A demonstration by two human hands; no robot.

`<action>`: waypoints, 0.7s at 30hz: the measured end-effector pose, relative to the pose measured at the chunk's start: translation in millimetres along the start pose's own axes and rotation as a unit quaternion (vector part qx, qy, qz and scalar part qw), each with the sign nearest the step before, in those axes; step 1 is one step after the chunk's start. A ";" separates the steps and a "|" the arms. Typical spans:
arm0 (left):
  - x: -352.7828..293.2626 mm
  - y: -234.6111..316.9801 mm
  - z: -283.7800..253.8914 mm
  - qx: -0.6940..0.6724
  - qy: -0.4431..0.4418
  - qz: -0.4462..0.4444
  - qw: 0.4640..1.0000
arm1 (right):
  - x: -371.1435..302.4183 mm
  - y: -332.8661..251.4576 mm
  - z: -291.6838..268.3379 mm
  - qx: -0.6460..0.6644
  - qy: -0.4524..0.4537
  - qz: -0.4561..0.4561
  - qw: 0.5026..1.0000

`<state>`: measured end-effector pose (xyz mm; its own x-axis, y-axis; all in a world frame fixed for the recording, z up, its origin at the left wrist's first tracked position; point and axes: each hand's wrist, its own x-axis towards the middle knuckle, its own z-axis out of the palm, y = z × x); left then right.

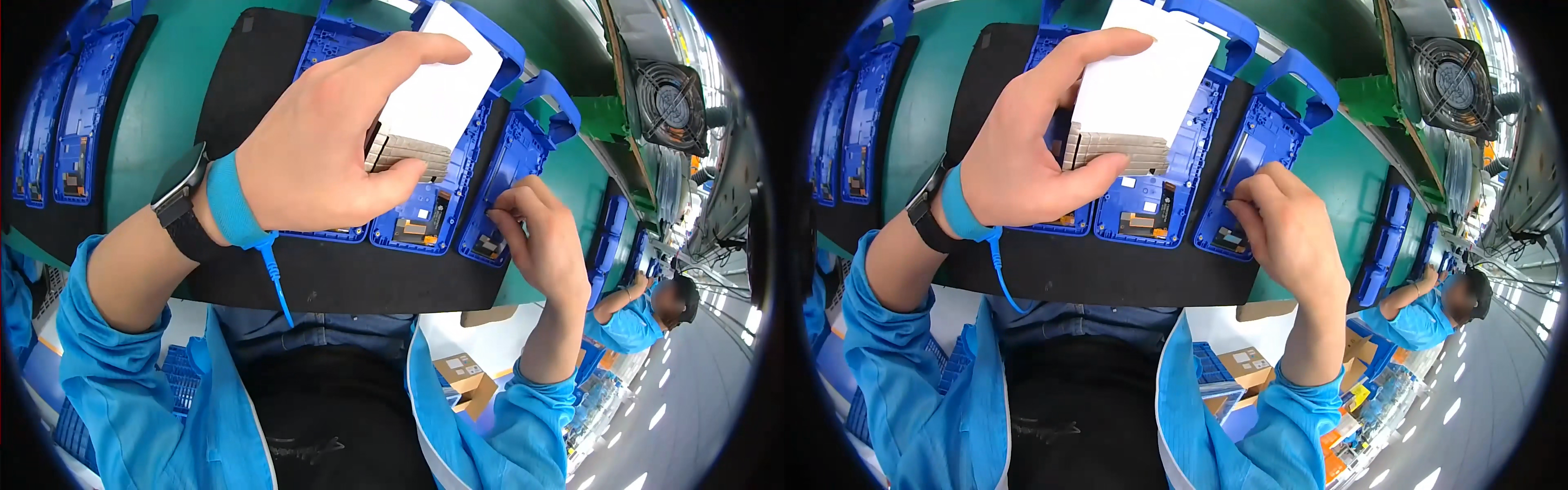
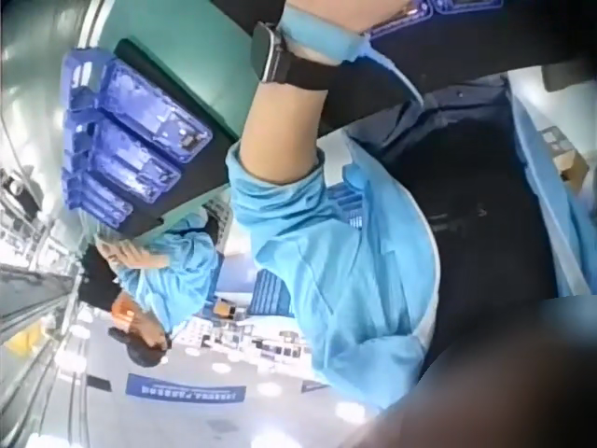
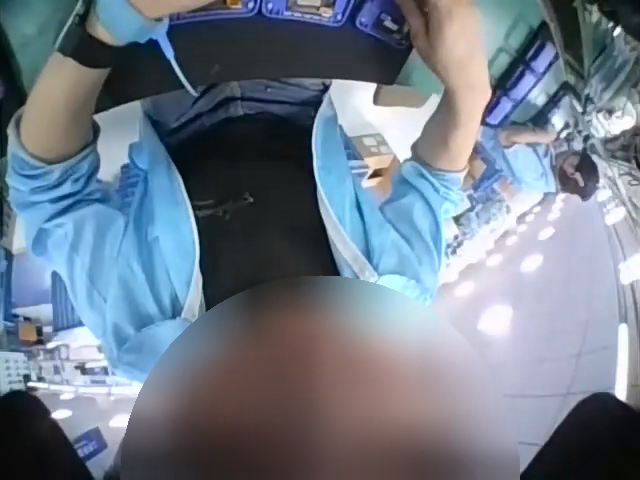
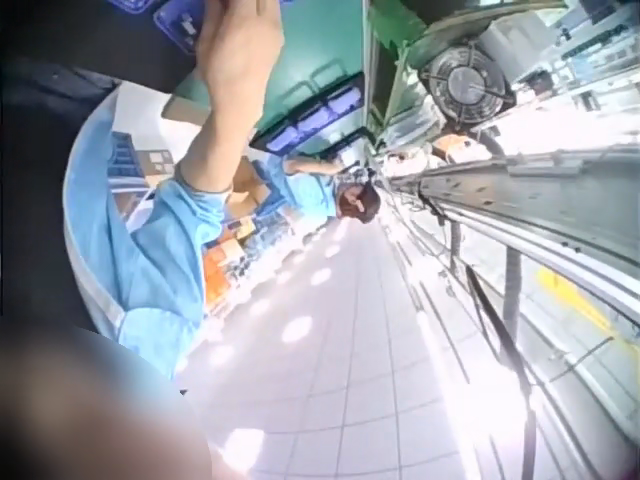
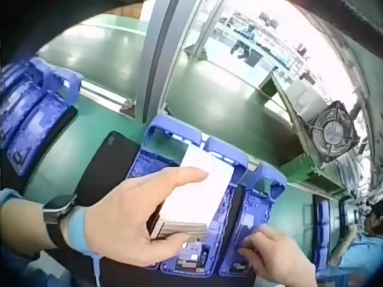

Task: The person is attaching small white rectangular components to blue plastic device housings on an assembly line.

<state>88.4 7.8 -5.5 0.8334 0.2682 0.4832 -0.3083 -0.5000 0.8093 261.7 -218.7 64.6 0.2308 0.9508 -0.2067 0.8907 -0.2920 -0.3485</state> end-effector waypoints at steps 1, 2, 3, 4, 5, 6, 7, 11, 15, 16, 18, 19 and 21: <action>0.4 -0.5 0.8 -0.001 0.002 0.004 1.000 | -2.1 1.5 0.8 0.001 0.012 0.010 1.000; 0.4 -0.8 1.4 -0.002 0.004 0.009 1.000 | -4.1 2.5 1.9 0.001 0.025 0.021 0.999; 0.0 -0.4 1.7 -0.003 0.006 0.009 1.000 | -6.0 3.1 3.9 0.000 0.024 0.020 1.000; -0.5 0.0 1.8 -0.001 0.004 0.005 1.000 | -7.3 4.1 6.8 0.019 0.032 0.016 0.999; -0.7 0.1 1.8 0.002 0.003 0.002 1.000 | -8.7 4.4 8.2 0.039 0.041 0.012 0.998; -0.2 -0.2 1.7 0.002 0.004 0.002 1.000 | -11.9 3.6 7.7 0.038 0.040 0.012 0.998; -0.4 0.3 1.4 0.006 0.004 0.004 1.000 | -17.1 1.5 6.4 0.067 0.050 0.040 0.996; -0.3 -1.0 6.5 -0.018 0.056 0.014 0.998 | -26.0 6.1 6.8 0.073 0.060 0.042 0.995; 0.1 -3.0 8.6 -0.024 0.047 0.008 0.999 | -27.6 8.0 12.3 0.050 0.050 0.023 0.997; -1.1 -3.0 8.3 -0.025 0.044 0.007 0.999 | -26.9 8.2 11.7 0.044 0.047 0.021 0.998; -2.6 -2.9 9.9 -0.029 0.040 0.005 0.999 | -27.0 7.5 10.8 0.039 0.045 0.019 0.998; -3.0 -3.2 9.4 -0.030 0.037 0.005 0.999 | -27.3 7.0 10.5 0.036 0.040 0.021 0.998; -3.8 -3.6 10.1 -0.032 0.033 0.003 0.999 | -26.9 6.6 10.3 0.032 0.034 0.024 0.999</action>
<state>91.0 0.3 -13.6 0.7994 0.3204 0.5082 -0.3444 -0.4487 0.8247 257.3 -247.3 58.4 0.3004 0.9400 -0.1619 0.8519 -0.3407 -0.3976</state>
